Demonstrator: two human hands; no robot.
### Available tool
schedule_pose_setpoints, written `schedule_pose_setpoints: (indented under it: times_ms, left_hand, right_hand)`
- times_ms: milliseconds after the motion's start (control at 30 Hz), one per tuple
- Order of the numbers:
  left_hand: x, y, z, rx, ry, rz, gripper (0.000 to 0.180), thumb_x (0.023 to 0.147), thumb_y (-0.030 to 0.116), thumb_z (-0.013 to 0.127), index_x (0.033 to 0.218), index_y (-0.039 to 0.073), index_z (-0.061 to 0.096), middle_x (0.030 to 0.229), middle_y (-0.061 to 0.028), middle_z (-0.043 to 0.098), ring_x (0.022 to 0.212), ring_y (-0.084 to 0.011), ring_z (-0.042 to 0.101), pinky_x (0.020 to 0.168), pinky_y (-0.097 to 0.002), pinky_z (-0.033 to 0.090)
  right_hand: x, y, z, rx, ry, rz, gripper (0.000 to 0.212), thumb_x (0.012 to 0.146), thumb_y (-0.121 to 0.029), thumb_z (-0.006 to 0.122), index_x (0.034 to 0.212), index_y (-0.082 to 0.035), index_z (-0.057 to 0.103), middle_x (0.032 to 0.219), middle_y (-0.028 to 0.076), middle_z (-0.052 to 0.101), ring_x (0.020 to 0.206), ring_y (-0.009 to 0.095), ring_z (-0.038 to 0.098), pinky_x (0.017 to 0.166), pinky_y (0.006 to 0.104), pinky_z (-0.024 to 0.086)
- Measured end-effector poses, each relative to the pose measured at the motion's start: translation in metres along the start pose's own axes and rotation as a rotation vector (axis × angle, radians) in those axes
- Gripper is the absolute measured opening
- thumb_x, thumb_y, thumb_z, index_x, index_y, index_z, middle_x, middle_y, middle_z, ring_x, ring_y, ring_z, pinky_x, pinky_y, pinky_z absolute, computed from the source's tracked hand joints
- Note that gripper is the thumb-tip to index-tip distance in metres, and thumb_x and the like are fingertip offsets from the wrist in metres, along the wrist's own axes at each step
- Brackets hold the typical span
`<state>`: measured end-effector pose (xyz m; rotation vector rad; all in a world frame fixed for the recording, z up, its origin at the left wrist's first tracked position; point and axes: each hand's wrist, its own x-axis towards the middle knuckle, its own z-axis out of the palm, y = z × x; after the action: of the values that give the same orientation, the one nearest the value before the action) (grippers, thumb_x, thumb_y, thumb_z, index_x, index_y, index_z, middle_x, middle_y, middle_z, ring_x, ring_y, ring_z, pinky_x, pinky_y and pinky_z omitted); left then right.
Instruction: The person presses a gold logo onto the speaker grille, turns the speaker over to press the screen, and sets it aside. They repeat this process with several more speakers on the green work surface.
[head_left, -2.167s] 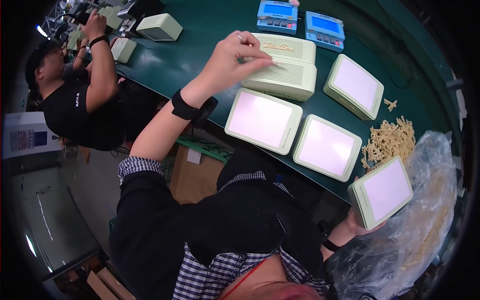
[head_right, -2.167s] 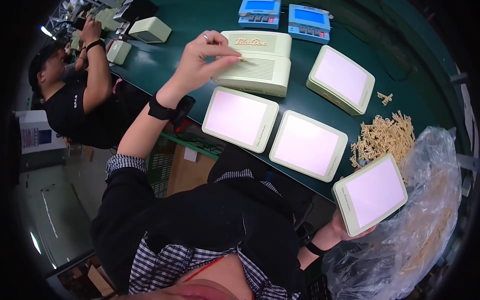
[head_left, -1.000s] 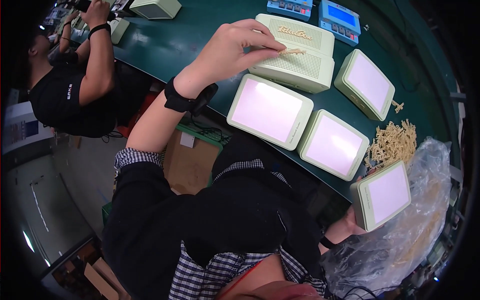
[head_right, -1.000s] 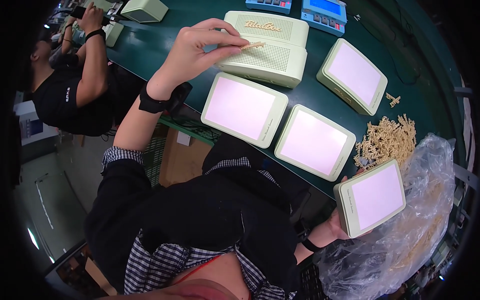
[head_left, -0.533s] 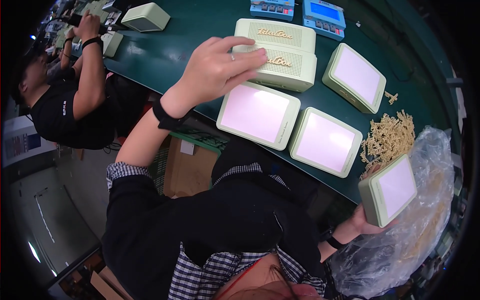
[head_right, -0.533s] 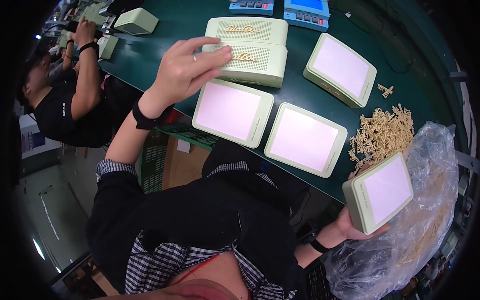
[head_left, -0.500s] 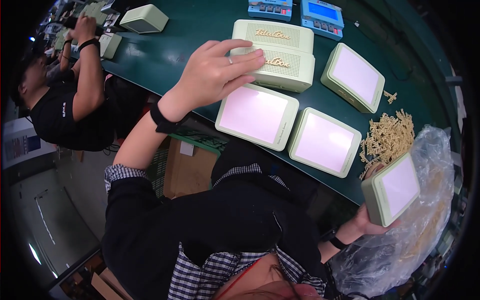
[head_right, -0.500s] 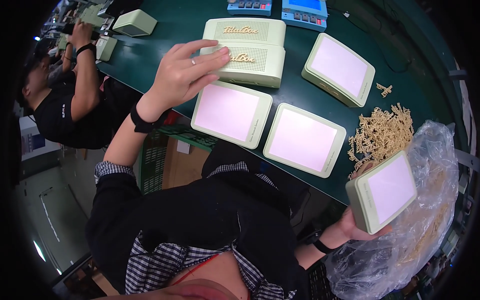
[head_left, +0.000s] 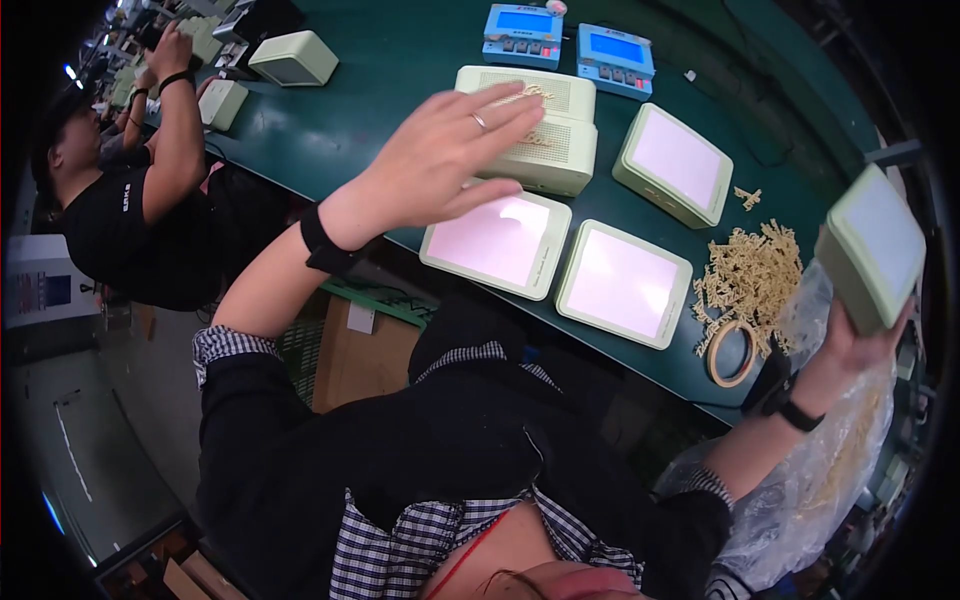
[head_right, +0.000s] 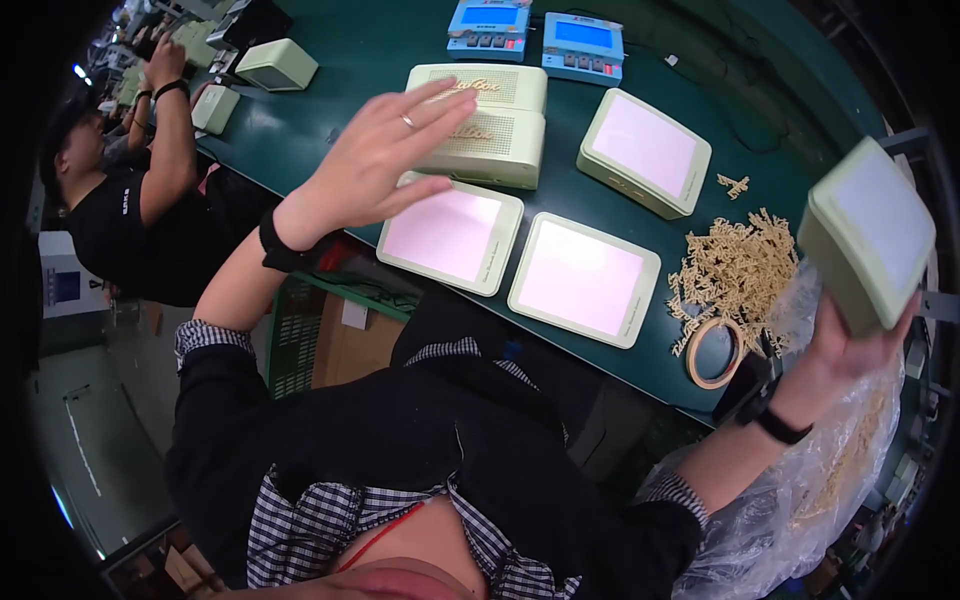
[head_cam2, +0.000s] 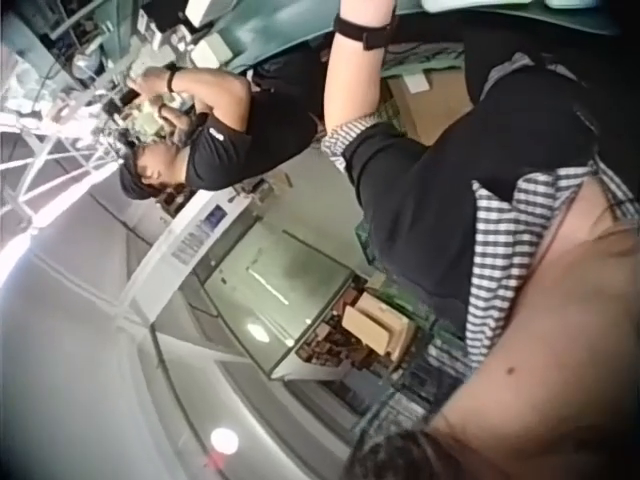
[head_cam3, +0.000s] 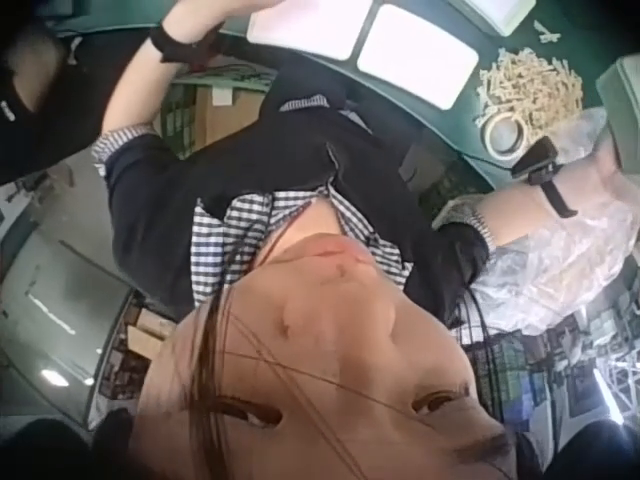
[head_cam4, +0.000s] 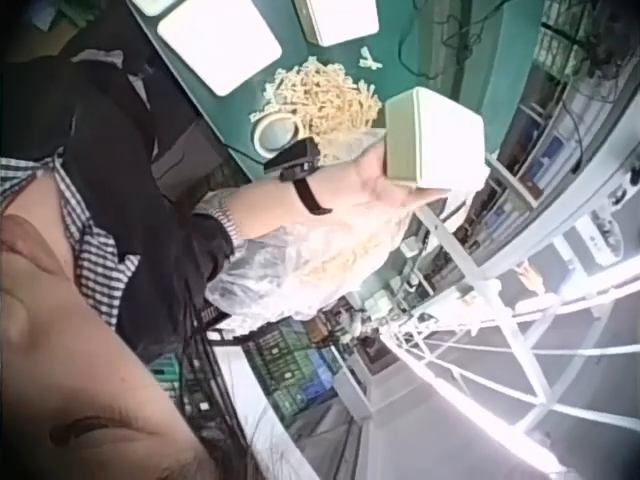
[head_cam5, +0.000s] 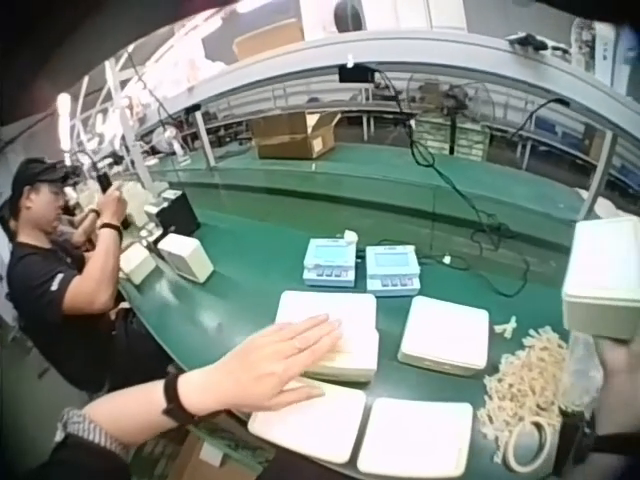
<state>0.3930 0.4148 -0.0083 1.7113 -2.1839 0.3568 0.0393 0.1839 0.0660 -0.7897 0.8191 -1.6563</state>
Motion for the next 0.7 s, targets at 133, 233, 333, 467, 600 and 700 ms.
schedule_pose_setpoints:
  times_ms: [133, 233, 333, 467, 600, 700]
  left_hand:
    - [-0.001, 0.008, 0.019, -0.179, -0.103, -0.061, 0.067, 0.083, 0.028, 0.07, 0.14, 0.005, 0.044, 0.143, -0.0136, 0.048, 0.13, -0.0301, 0.047, 0.105, -0.0465, 0.039]
    - [0.01, 0.01, 0.011, -0.101, -0.184, -0.069, 0.07, 0.081, 0.03, 0.071, 0.14, 0.004, 0.045, 0.142, -0.0161, 0.048, 0.132, -0.033, 0.045, 0.11, -0.0489, 0.035]
    - [0.017, 0.024, 0.01, -0.047, -0.204, -0.135, 0.072, 0.079, 0.031, 0.071, 0.14, 0.004, 0.045, 0.143, -0.0179, 0.046, 0.132, -0.0345, 0.044, 0.109, -0.0491, 0.036]
    - [0.02, 0.025, 0.005, -0.078, -0.264, -0.19, 0.073, 0.078, 0.032, 0.072, 0.14, 0.003, 0.045, 0.144, -0.0205, 0.044, 0.133, -0.0377, 0.043, 0.109, -0.0493, 0.035]
    - [0.019, 0.022, -0.002, -0.132, -0.32, -0.239, 0.074, 0.076, 0.03, 0.075, 0.138, 0.001, 0.047, 0.138, -0.02, 0.049, 0.126, -0.0382, 0.049, 0.105, -0.0481, 0.039]
    - [0.014, 0.022, 0.009, -0.13, -0.223, -0.246, 0.071, 0.073, 0.026, 0.078, 0.134, 0.002, 0.052, 0.128, -0.0167, 0.056, 0.116, -0.0353, 0.053, 0.1, -0.0473, 0.044]
  right_hand:
    - [0.055, 0.018, 0.037, 0.035, -0.119, 0.222, 0.049, 0.097, -0.03, 0.052, 0.138, -0.003, 0.048, 0.14, 0.017, 0.05, 0.131, 0.037, 0.044, 0.111, 0.0569, 0.03]
    - [0.102, 0.042, 0.044, -0.021, -0.147, 0.329, 0.044, 0.097, -0.027, 0.054, 0.134, -0.004, 0.052, 0.131, 0.016, 0.057, 0.123, 0.035, 0.052, 0.106, 0.0532, 0.039]
    - [0.186, 0.09, 0.037, -0.139, -0.308, 0.386, 0.042, 0.092, -0.023, 0.063, 0.129, -0.004, 0.055, 0.121, 0.013, 0.062, 0.112, 0.029, 0.06, 0.096, 0.0456, 0.049]
    - [0.25, 0.142, 0.04, -0.3, -0.384, 0.342, 0.047, 0.086, -0.024, 0.071, 0.125, -0.004, 0.057, 0.116, 0.011, 0.064, 0.104, 0.027, 0.063, 0.089, 0.0424, 0.052]
    - [0.294, 0.186, 0.052, -0.436, -0.341, 0.119, 0.055, 0.079, -0.025, 0.077, 0.124, -0.003, 0.056, 0.11, 0.011, 0.065, 0.099, 0.026, 0.064, 0.085, 0.0421, 0.052]
    - [0.343, 0.205, 0.045, -0.498, -0.274, 0.116, 0.064, 0.071, -0.023, 0.083, 0.124, -0.003, 0.053, 0.105, 0.012, 0.065, 0.095, 0.026, 0.065, 0.083, 0.0438, 0.053]
